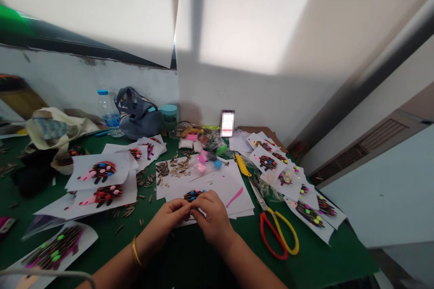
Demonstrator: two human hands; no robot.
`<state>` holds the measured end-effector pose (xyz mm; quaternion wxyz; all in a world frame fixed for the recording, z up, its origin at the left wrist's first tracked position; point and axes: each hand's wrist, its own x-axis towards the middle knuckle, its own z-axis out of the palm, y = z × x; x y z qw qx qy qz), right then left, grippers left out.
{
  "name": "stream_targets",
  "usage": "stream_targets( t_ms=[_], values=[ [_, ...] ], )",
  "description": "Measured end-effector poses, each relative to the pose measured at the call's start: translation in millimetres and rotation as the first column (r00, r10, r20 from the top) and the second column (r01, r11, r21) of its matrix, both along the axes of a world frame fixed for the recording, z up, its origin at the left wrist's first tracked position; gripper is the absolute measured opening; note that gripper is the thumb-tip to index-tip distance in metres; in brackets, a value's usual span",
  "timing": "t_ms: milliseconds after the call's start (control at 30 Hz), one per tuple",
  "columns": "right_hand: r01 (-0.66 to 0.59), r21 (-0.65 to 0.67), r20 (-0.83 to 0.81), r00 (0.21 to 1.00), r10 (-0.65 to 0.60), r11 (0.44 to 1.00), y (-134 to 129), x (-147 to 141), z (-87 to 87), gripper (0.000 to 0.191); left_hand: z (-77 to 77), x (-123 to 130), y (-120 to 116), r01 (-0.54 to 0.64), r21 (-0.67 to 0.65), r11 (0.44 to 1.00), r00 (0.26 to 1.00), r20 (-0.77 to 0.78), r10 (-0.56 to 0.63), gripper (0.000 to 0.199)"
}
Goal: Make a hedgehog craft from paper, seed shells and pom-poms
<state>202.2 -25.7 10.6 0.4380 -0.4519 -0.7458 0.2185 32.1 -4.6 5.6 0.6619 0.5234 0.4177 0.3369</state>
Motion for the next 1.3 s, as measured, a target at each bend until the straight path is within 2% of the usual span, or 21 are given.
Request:
stream_targets(
  t_ms=[233,433,633,833,967,1133,1300],
  values=[
    [-0.024,0.036,0.039,0.999,0.022,0.999,-2.4,2.1,0.8,0.008,3.3,-2.4,0.6,0.031,0.078,0.996,0.997,-0.074,-0.025,0.036],
    [-0.016,0.073,0.096,0.995,0.009,0.997,-6.6,4.1,1.1,0.016,1.6,-3.1,-0.7,0.059,0.107,0.993,0.993,-0.104,-0.048,0.038],
    [0.027,0.037,0.051,0.998,-0.029,0.999,-6.5,2.8,-3.5,0.014,0.7,-1.2,-1.2,0.025,0.090,0.996,0.999,-0.046,-0.021,0.032],
    [-0.007,0.009,0.035,0.999,0.007,1.000,-8.2,2.4,0.6,0.009,1.2,-1.8,-3.0,0.035,0.069,0.997,0.999,-0.025,-0.033,0.033],
    [-0.005,0.035,0.055,0.998,0.003,0.999,-9.5,2.2,2.5,0.009,0.7,-1.6,-3.2,0.057,0.105,0.993,0.996,-0.079,-0.048,0.038],
    [0.017,0.074,0.137,0.990,-0.027,0.997,-7.5,1.4,2.2,0.008,4.6,-0.1,-2.4,0.007,0.105,0.994,0.996,-0.088,0.003,0.036],
    [0.023,0.102,0.162,0.986,-0.039,0.995,-6.4,2.0,2.7,0.010,6.0,-0.2,-2.8,-0.013,0.041,0.999,1.000,-0.012,0.014,0.034]
  ],
)
